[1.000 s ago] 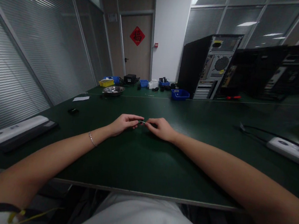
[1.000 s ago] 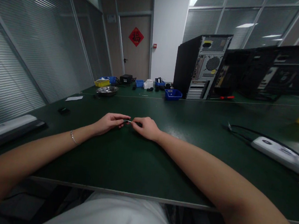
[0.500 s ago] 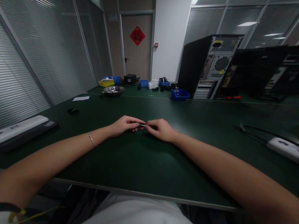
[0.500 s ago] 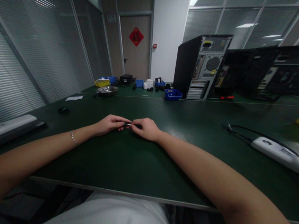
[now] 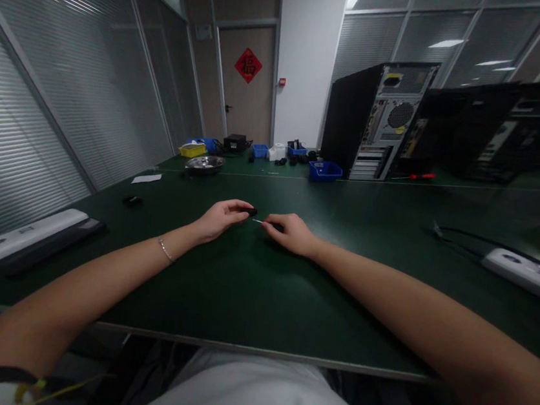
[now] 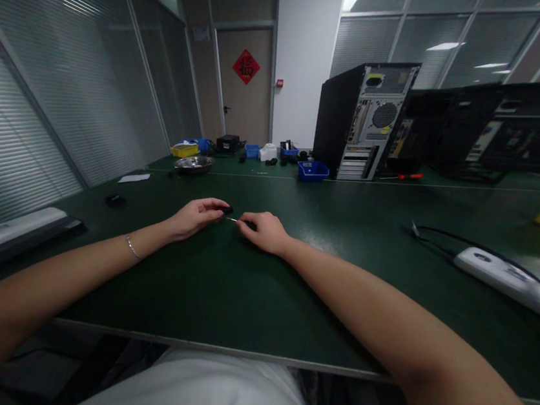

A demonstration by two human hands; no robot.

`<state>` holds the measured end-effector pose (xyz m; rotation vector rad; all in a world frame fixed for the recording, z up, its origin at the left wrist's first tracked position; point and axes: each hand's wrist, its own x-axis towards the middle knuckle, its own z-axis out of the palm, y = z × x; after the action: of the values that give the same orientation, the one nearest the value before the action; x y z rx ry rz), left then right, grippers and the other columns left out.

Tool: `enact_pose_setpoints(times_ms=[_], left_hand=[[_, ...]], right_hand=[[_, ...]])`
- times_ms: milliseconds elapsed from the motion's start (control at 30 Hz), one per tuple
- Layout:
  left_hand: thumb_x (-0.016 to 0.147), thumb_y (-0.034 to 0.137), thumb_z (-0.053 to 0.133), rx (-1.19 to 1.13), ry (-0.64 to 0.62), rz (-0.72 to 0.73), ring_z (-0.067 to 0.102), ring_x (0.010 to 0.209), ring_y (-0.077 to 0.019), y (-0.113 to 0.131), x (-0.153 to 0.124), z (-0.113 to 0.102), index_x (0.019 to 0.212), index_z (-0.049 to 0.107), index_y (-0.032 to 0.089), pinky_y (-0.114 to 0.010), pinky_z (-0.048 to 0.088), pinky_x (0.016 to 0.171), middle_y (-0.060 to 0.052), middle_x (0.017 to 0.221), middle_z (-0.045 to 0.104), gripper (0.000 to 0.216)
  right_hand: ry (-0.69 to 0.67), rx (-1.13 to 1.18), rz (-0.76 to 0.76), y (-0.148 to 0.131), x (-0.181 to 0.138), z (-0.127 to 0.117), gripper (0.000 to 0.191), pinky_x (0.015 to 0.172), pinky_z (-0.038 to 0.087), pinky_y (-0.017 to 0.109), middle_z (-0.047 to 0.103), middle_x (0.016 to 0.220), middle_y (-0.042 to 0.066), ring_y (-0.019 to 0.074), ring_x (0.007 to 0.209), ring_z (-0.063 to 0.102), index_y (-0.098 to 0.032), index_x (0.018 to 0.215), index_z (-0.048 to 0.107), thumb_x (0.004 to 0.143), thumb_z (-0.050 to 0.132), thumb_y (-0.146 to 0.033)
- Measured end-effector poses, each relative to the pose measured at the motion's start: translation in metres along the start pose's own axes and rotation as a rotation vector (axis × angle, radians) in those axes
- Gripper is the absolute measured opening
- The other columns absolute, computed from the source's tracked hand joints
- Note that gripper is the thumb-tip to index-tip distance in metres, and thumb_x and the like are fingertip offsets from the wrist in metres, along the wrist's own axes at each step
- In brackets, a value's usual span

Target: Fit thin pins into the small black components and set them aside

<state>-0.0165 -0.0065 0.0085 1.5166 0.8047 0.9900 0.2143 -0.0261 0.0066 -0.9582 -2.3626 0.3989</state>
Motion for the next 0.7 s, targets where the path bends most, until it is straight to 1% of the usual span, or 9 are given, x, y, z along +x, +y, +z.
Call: enact_pose_setpoints(times_ms=[100, 200, 300, 400, 467, 600, 633, 700], left_hand=[[0.075, 0.018, 0.07, -0.035, 0.017, -0.013, 0.056, 0.083, -0.0108, -0.003, 0.002, -0.004, 0.109, 0.061, 0.013, -0.025, 0.044, 0.077, -0.009, 0.106, 0.061, 0.036], [0.073, 0.015, 0.071, -0.098, 0.038, -0.027, 0.059, 0.086, -0.0116, -0.006, 0.004, -0.007, 0.112, 0.056, 0.014, -0.024, 0.045, 0.077, -0.009, 0.108, 0.062, 0.042], [0.071, 0.011, 0.072, -0.153, 0.072, -0.044, 0.061, 0.09, -0.0132, -0.008, 0.006, -0.01, 0.108, 0.055, 0.013, -0.024, 0.047, 0.078, -0.01, 0.107, 0.063, 0.041], [0.071, 0.008, 0.072, -0.171, 0.086, -0.056, 0.061, 0.09, -0.0126, -0.008, 0.006, -0.01, 0.104, 0.057, 0.012, -0.024, 0.048, 0.082, -0.008, 0.104, 0.063, 0.036], [0.073, 0.008, 0.07, -0.196, 0.084, -0.051, 0.061, 0.092, -0.0132, -0.006, 0.005, -0.009, 0.104, 0.059, 0.013, -0.027, 0.048, 0.087, -0.008, 0.104, 0.063, 0.034], [0.078, 0.008, 0.064, -0.292, 0.04, -0.044, 0.06, 0.102, -0.0198, 0.0, 0.001, -0.005, 0.105, 0.06, 0.013, -0.041, 0.046, 0.094, -0.009, 0.108, 0.06, 0.028], [0.078, 0.007, 0.063, -0.307, 0.023, -0.044, 0.059, 0.103, -0.0213, 0.001, 0.0, -0.004, 0.105, 0.06, 0.013, -0.042, 0.046, 0.095, -0.01, 0.108, 0.06, 0.027], [0.08, 0.008, 0.061, -0.295, -0.002, -0.044, 0.059, 0.104, -0.0217, 0.001, -0.001, -0.002, 0.107, 0.061, 0.013, -0.041, 0.045, 0.095, -0.01, 0.107, 0.059, 0.028]], right_hand=[[-0.011, -0.003, 0.001, 0.0, 0.0, 0.0, 0.03, 0.061, 0.035, 0.024, 0.064, 0.079, 0.003, 0.0118, 0.065, 0.052, -0.018, 0.099, 0.066, 0.091, 0.044, -0.038], [-0.016, 0.0, 0.001, 0.0, 0.0, -0.001, 0.031, 0.061, 0.035, 0.024, 0.064, 0.079, 0.003, 0.0114, 0.065, 0.052, -0.018, 0.099, 0.066, 0.091, 0.044, -0.038], [-0.02, 0.002, 0.004, -0.001, 0.0, -0.002, 0.031, 0.06, 0.035, 0.024, 0.064, 0.079, 0.003, 0.0116, 0.064, 0.052, -0.018, 0.1, 0.066, 0.091, 0.044, -0.038], [-0.024, 0.007, 0.005, -0.002, -0.001, -0.002, 0.031, 0.06, 0.035, 0.024, 0.064, 0.079, 0.004, 0.0118, 0.065, 0.052, -0.018, 0.101, 0.066, 0.091, 0.044, -0.038], [-0.026, 0.004, 0.005, -0.003, -0.001, -0.003, 0.031, 0.06, 0.035, 0.024, 0.064, 0.079, 0.004, 0.0119, 0.065, 0.053, -0.018, 0.1, 0.066, 0.091, 0.044, -0.038], [-0.021, -0.01, -0.008, -0.002, -0.001, -0.002, 0.031, 0.06, 0.034, 0.024, 0.064, 0.08, 0.004, 0.0122, 0.066, 0.053, -0.017, 0.099, 0.066, 0.091, 0.044, -0.037], [-0.021, -0.013, -0.01, -0.002, -0.001, -0.002, 0.03, 0.061, 0.034, 0.024, 0.064, 0.079, 0.004, 0.0121, 0.066, 0.053, -0.017, 0.098, 0.066, 0.091, 0.044, -0.037], [-0.024, -0.018, -0.011, -0.001, 0.0, -0.001, 0.03, 0.061, 0.034, 0.023, 0.064, 0.078, 0.003, 0.0118, 0.065, 0.052, -0.017, 0.098, 0.066, 0.091, 0.045, -0.037]])
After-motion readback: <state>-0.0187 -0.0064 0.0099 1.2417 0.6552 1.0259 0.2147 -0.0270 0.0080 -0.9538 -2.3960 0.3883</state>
